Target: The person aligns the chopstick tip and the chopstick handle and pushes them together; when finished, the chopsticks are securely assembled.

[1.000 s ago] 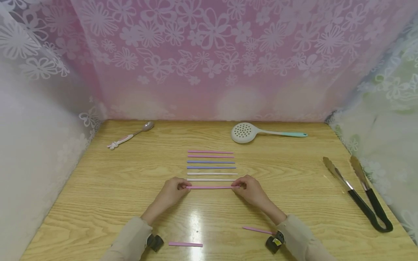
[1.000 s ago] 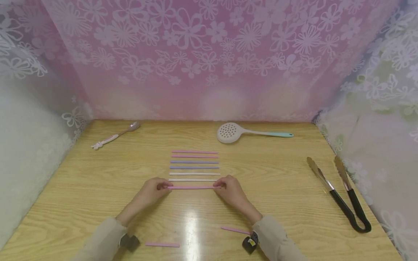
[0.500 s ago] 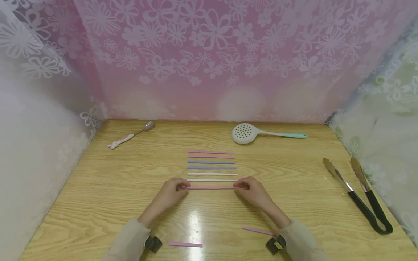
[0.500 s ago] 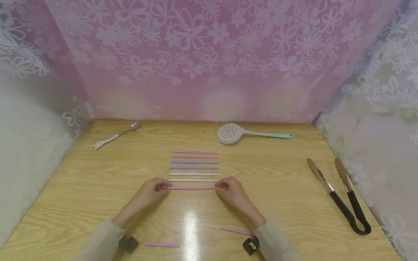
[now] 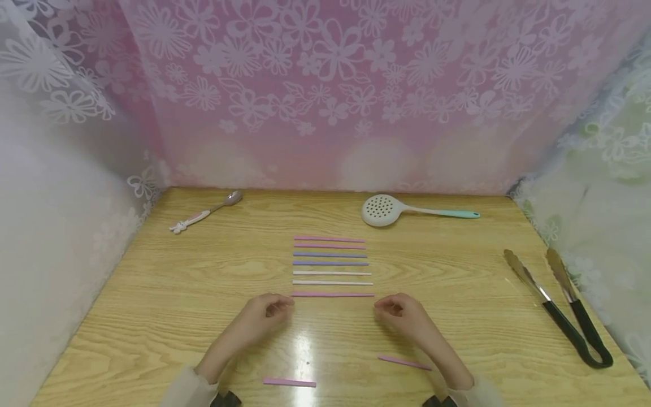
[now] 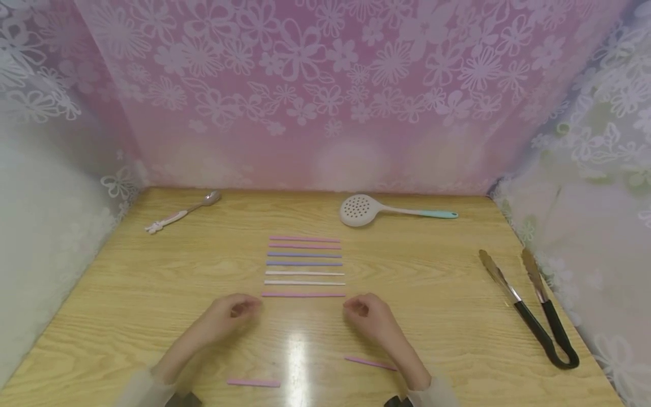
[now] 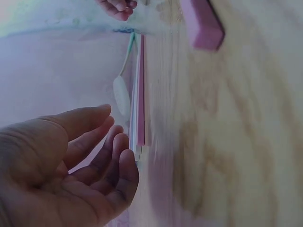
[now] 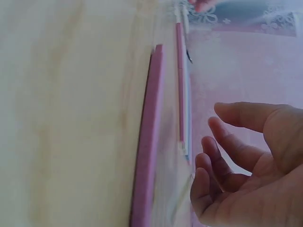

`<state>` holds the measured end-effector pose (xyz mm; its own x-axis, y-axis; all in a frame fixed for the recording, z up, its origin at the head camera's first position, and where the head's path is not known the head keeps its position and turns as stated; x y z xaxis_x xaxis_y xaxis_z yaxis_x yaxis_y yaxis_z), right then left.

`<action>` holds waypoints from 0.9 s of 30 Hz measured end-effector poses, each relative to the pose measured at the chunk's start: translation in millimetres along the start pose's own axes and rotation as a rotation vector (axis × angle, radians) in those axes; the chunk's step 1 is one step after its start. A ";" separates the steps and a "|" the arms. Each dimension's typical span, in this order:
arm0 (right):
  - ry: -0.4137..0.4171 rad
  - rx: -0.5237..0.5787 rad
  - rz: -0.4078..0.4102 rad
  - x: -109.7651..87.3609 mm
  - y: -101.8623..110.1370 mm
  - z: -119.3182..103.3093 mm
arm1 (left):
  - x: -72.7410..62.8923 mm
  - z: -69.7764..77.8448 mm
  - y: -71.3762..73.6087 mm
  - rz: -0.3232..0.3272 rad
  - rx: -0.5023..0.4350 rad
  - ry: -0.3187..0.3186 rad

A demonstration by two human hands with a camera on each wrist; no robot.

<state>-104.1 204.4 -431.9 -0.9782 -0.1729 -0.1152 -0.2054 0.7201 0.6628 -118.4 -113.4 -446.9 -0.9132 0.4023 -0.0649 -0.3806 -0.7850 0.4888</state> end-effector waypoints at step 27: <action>0.016 -0.041 -0.150 -57.0 6.5 27.8 | -61.4 -7.1 -27.7 -0.178 -0.181 -0.015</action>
Point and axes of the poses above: each hand's wrist, its own x-axis towards the middle knuckle, its own y-axis out of the back of the hand, z = x × y, the point moved 1 cm from there along x, towards the middle knuckle, and after that the axes turned 3 degrees about -x, right-handed, at the moved point
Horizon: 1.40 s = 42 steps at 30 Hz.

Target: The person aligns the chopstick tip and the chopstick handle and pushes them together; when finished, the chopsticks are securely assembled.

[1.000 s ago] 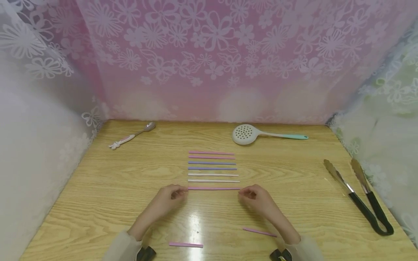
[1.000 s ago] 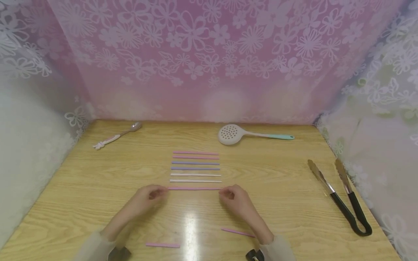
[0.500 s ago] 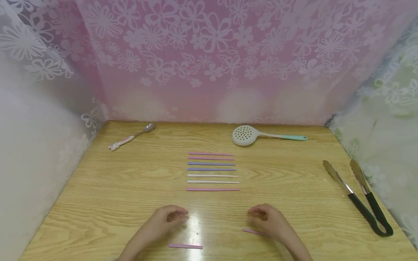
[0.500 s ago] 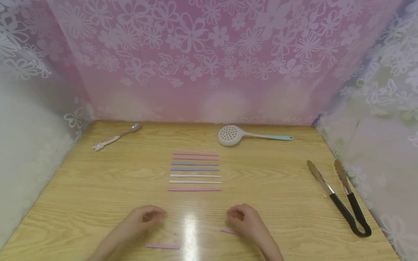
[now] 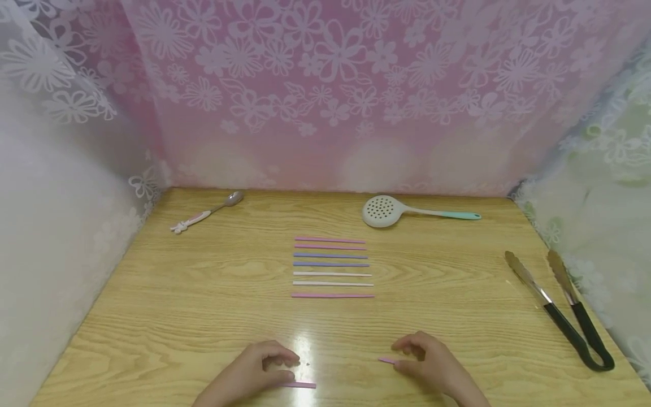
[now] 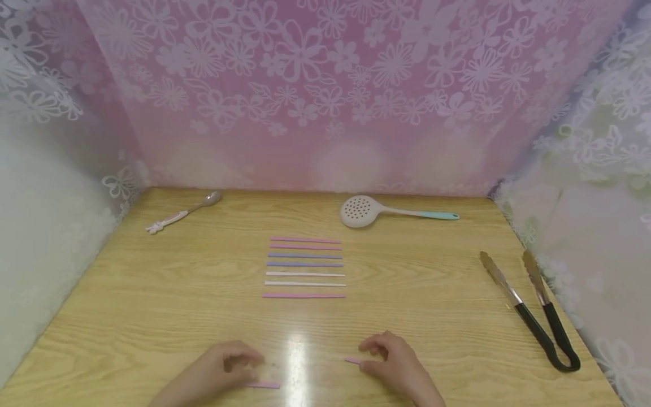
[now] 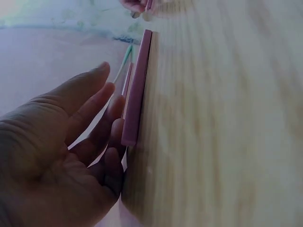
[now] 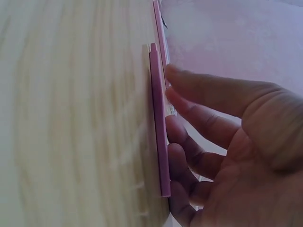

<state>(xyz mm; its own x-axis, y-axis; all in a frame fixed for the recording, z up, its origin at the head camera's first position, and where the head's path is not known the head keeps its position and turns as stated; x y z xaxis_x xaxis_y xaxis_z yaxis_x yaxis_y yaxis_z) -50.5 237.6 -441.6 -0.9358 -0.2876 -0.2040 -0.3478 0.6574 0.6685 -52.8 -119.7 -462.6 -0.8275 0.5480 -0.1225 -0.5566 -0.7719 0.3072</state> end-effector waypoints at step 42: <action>0.238 0.142 0.177 10.3 -11.7 -33.9 | 29.0 27.1 -9.0 0.127 0.072 -0.239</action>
Point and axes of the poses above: each hand's wrist, its own x-axis towards the middle knuckle, its own y-axis out of the back of the hand, z = x × y, the point moved 1 cm from there along x, towards the middle knuckle, and after that the axes turned 3 degrees about -x, right-handed, at the moved point
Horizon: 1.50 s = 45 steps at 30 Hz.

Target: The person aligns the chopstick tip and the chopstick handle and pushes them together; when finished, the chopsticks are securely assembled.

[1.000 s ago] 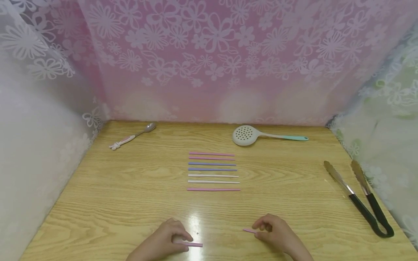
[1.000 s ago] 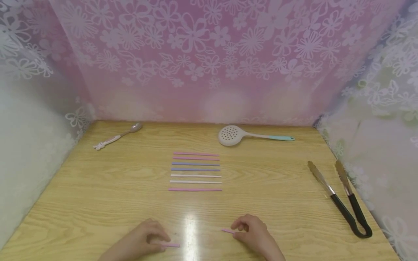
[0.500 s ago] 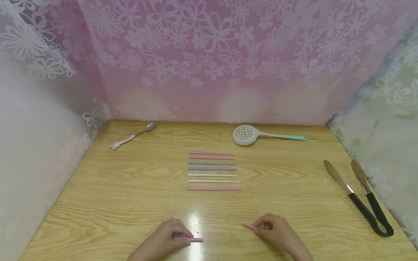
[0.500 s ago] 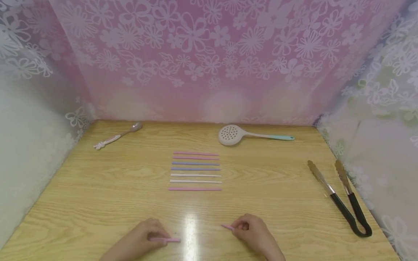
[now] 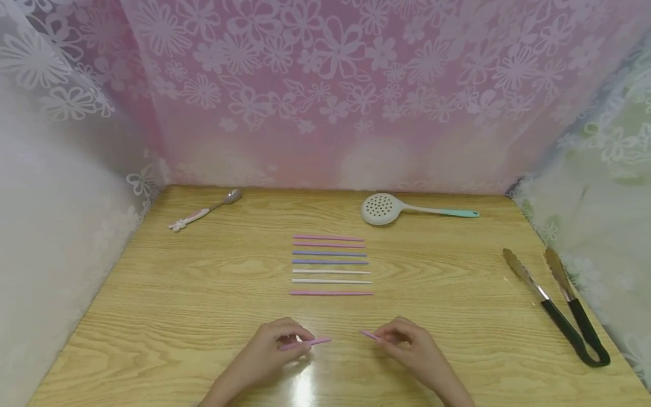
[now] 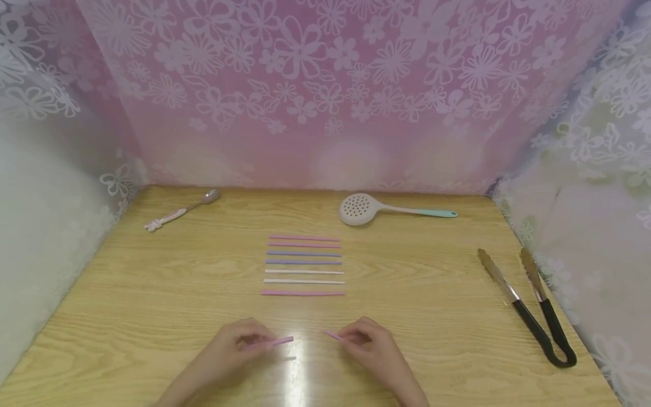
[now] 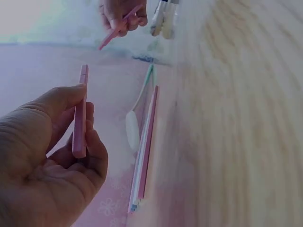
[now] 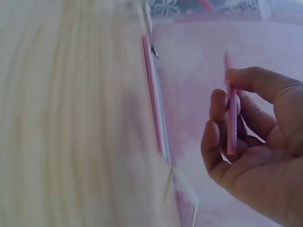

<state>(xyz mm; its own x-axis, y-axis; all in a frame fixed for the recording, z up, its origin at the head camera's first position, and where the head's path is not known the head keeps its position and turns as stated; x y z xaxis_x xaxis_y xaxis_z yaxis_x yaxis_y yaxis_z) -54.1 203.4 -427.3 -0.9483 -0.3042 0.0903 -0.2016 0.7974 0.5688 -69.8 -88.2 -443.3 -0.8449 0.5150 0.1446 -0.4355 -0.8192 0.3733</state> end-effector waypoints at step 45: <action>0.265 0.011 0.174 14.2 -21.7 -27.4 | 18.8 23.2 -3.5 -0.050 -0.006 -0.087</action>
Point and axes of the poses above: each hand's wrist, its own x-axis towards the middle knuckle, its own y-axis out of the back of the hand, z = x × y, the point moved 1 cm from there along x, towards the middle knuckle, and after that the axes turned 3 degrees about -x, right-handed, at the moved point
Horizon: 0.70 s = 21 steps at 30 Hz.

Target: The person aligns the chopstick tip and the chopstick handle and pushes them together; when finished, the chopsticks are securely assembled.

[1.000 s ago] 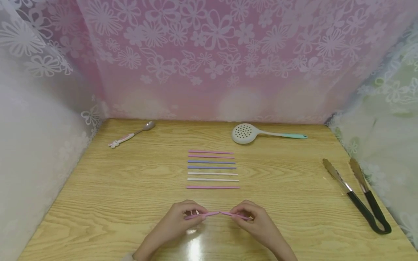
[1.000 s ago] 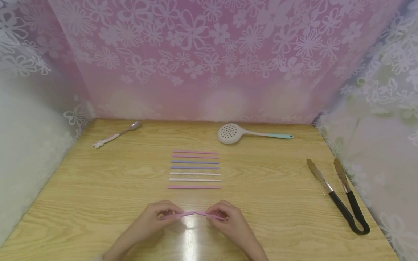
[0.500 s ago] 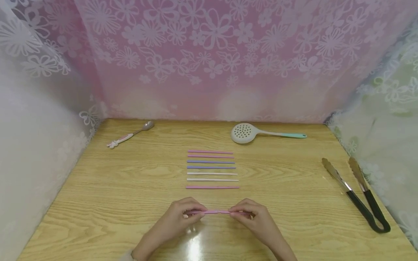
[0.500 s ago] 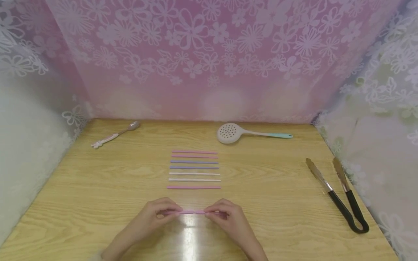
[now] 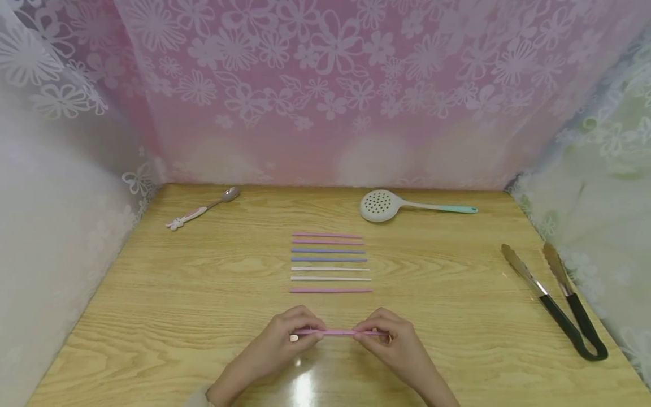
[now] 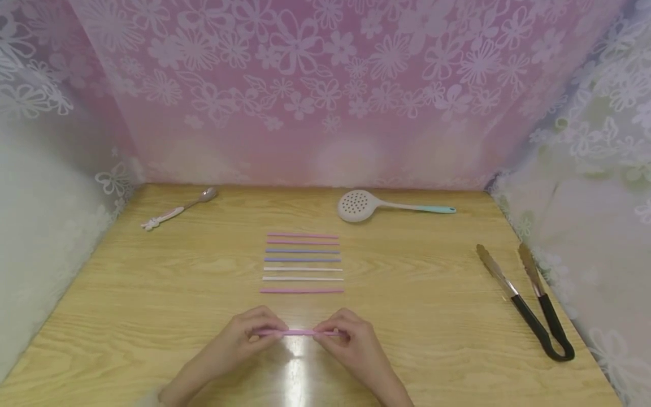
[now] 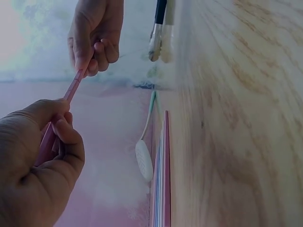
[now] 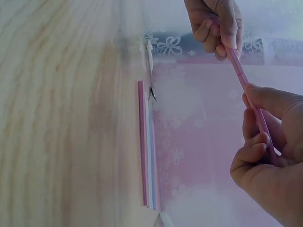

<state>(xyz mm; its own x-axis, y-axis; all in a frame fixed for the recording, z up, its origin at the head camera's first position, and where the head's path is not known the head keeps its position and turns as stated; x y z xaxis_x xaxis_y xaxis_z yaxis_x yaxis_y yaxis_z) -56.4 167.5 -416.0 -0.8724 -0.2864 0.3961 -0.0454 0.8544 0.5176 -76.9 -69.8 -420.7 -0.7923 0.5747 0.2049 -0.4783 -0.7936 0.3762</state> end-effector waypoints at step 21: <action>-0.002 -0.025 -0.056 -1.7 -2.5 5.5 | -0.7 -8.0 -3.4 0.014 0.007 0.018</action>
<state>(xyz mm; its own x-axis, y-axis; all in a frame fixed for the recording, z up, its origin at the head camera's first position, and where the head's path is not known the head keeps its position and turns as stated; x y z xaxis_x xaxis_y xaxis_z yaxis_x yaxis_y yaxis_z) -57.5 168.2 -422.1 -0.8699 -0.3328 0.3642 -0.0825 0.8259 0.5577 -77.7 -69.1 -429.4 -0.8056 0.5599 0.1936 -0.4644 -0.7998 0.3803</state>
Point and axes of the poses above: each hand's wrist, its own x-axis towards the middle knuckle, its own y-axis out of the back of the hand, z = x × y, the point moved 1 cm from there along x, towards the middle knuckle, and after that the axes turned 3 degrees about -x, right-handed, at the moved point
